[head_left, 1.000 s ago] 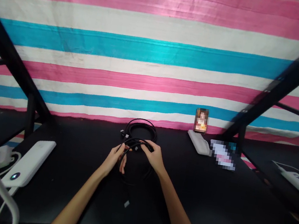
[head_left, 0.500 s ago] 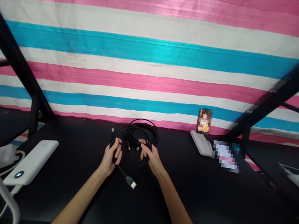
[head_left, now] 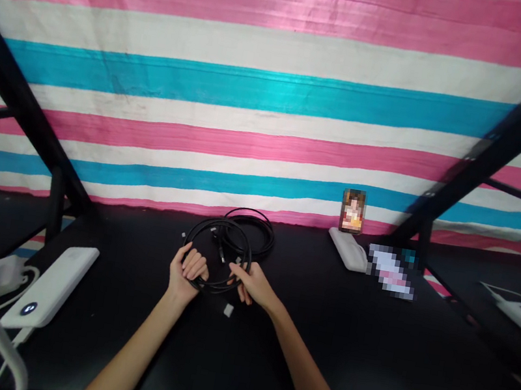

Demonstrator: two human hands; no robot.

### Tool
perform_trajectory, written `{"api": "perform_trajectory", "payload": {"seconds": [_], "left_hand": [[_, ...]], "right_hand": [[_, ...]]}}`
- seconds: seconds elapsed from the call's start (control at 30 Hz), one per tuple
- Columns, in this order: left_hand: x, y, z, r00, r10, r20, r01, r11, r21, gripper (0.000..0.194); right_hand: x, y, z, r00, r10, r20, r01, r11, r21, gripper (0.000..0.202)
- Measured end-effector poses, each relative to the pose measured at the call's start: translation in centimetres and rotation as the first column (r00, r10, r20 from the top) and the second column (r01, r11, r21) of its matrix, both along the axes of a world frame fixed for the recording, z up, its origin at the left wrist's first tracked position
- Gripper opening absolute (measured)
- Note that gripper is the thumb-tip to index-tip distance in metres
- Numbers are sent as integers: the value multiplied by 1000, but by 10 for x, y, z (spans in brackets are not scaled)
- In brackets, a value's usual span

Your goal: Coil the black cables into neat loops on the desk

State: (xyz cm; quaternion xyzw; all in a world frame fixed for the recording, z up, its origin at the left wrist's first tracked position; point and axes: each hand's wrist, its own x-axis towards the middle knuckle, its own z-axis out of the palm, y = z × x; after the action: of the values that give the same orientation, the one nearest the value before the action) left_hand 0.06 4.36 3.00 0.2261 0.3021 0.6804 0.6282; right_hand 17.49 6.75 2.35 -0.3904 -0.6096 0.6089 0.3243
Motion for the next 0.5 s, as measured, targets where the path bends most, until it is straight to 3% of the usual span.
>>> {"api": "perform_trajectory", "payload": {"seconds": [0.07,0.13,0.27,0.33,0.4,0.5], "left_hand": [[1,0,3,1000,-15,18,15,1000,10,53],[6,0,7,996,-92,-4,92,996,-10,52],[24,-1,6,962,-193,-191,185,981,-58,34],[31,0,1,932,-165,-324,144,986,-89,29],[34,2,-6,889,-145,-434,94,986,-137,38],[34,4,-13,825,-202,-528,129,976,-173,48]], "right_hand": [[-3,0,0,998,-55,-15,55,998,17,46],[-2,4,-1,979,-201,-36,201,979,9,43],[10,17,-2,864,-500,-52,498,866,-46,40],[17,23,-4,823,-565,-55,563,825,-54,41],[22,28,-5,804,-591,-62,589,807,-45,43],[23,33,-7,791,-607,-81,606,795,-36,46]]}}
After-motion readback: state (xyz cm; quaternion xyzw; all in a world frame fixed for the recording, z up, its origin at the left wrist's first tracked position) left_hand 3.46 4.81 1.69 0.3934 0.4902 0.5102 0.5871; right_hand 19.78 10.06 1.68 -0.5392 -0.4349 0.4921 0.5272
